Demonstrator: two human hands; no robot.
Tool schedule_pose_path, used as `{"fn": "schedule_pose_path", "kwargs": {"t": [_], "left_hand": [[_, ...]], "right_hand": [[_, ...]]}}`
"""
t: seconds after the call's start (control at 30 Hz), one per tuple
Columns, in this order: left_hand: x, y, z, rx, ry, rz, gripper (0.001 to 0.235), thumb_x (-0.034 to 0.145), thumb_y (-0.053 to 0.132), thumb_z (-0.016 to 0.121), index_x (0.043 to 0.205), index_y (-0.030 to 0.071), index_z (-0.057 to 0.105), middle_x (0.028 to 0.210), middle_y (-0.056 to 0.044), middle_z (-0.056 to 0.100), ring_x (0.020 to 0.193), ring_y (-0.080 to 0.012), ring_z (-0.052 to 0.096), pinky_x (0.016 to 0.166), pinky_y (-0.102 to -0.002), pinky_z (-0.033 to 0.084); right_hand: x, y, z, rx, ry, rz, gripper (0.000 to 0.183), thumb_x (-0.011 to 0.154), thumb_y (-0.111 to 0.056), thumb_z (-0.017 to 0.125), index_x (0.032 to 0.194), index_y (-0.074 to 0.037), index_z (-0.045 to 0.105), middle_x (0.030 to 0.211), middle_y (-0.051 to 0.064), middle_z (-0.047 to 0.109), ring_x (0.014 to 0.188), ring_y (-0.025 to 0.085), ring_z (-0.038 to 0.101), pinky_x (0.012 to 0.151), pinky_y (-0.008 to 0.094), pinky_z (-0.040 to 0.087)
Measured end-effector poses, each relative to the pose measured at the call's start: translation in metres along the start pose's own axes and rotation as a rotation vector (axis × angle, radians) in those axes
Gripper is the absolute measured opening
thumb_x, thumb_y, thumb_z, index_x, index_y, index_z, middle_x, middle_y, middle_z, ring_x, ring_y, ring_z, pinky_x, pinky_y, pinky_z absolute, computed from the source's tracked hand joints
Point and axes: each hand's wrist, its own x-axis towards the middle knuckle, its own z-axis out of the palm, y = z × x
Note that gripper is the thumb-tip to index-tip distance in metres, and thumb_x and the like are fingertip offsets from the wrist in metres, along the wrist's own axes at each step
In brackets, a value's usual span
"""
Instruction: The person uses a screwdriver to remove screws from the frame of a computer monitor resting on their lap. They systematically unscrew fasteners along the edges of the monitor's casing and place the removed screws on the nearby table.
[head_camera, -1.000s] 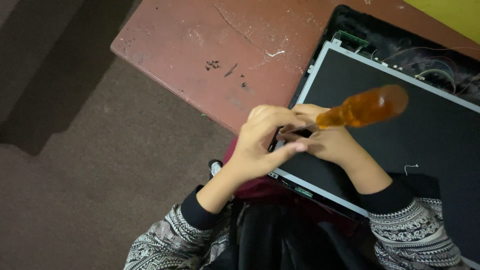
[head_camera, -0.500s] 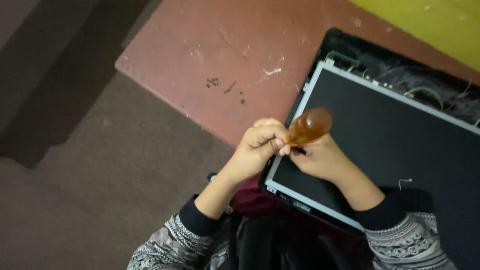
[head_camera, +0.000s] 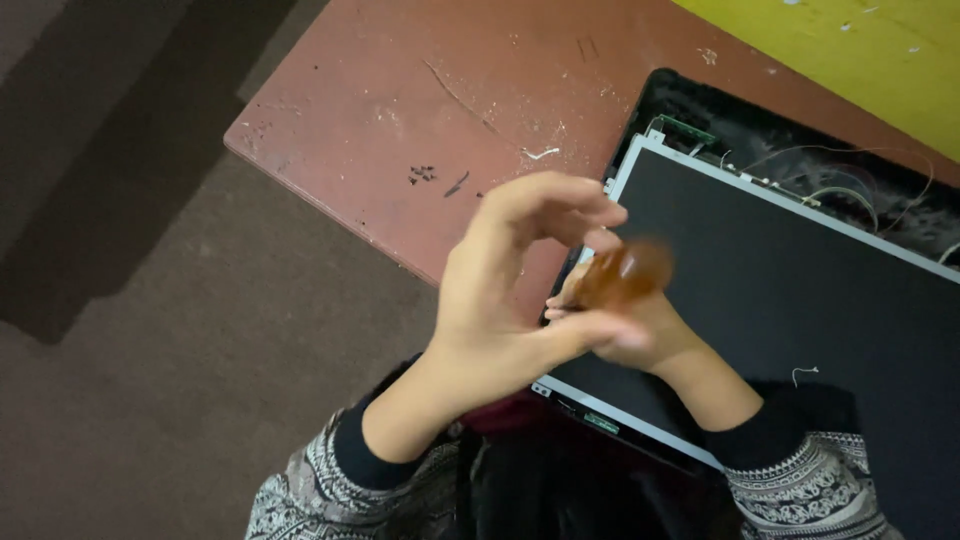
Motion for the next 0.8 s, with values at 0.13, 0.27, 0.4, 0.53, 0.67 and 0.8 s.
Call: {"fn": "schedule_pose_path", "kwargs": {"t": [0.13,0.27,0.4,0.53,0.67,0.8], "left_hand": [[0.005,-0.01,0.008,0.072,-0.004,0.034,0.033,0.096,0.03,0.073,0.121,0.011,0.062,0.115,-0.005,0.072,0.104,-0.0164,0.075,0.097,-0.027,0.066],[0.01,-0.034,0.003,-0.482,-0.22,-0.135,0.049,0.113,0.046,0.045,0.116,0.003,0.068,0.087,-0.004,0.064,0.07,-0.0097,0.054,0.081,-0.026,0.052],[0.021,-0.029,-0.006,-0.568,-0.572,-0.288,0.04,0.114,0.047,0.046,0.121,0.012,0.064,0.101,0.004,0.063,0.067,-0.0026,0.052,0.064,-0.018,0.043],[0.005,-0.041,-0.005,-0.713,-0.403,-0.316,0.057,0.103,0.029,0.066,0.148,0.013,0.036,0.108,-0.007,0.061,0.093,-0.0141,0.062,0.088,-0.028,0.052],[0.003,-0.05,0.011,-0.593,-0.137,0.03,0.028,0.108,0.02,0.069,0.128,0.02,0.049,0.129,-0.01,0.054,0.094,-0.0175,0.059,0.082,-0.029,0.052],[-0.002,-0.041,0.014,-0.447,-0.2,-0.03,0.028,0.115,0.035,0.047,0.118,0.008,0.052,0.104,-0.006,0.054,0.08,-0.01,0.061,0.076,-0.023,0.057]], "right_hand": [[0.008,-0.008,-0.002,0.104,0.017,0.055,0.042,0.091,-0.045,0.054,0.099,-0.007,0.067,0.091,0.002,0.065,0.083,0.017,0.064,0.073,0.032,0.049],[0.012,-0.014,-0.004,0.24,0.038,0.144,0.085,0.089,-0.083,0.032,0.107,-0.004,0.057,0.089,0.002,0.055,0.075,0.013,0.057,0.059,0.029,0.045],[-0.037,0.024,0.016,-0.014,0.06,0.433,0.029,0.07,-0.002,0.084,0.088,-0.02,0.07,0.098,-0.01,0.066,0.092,0.002,0.069,0.073,0.021,0.059],[-0.043,0.038,0.017,-0.364,-0.084,0.377,0.016,0.077,-0.011,0.074,0.086,-0.02,0.065,0.091,-0.007,0.06,0.086,0.005,0.064,0.069,0.023,0.054],[-0.044,0.053,0.021,-0.805,-0.267,0.305,0.006,0.085,-0.023,0.062,0.082,-0.02,0.057,0.083,-0.003,0.053,0.077,0.008,0.057,0.065,0.025,0.047],[-0.052,0.065,0.021,-1.105,-0.392,0.237,0.015,0.091,-0.03,0.054,0.08,-0.02,0.053,0.077,-0.001,0.048,0.071,0.01,0.052,0.062,0.026,0.042]]}}
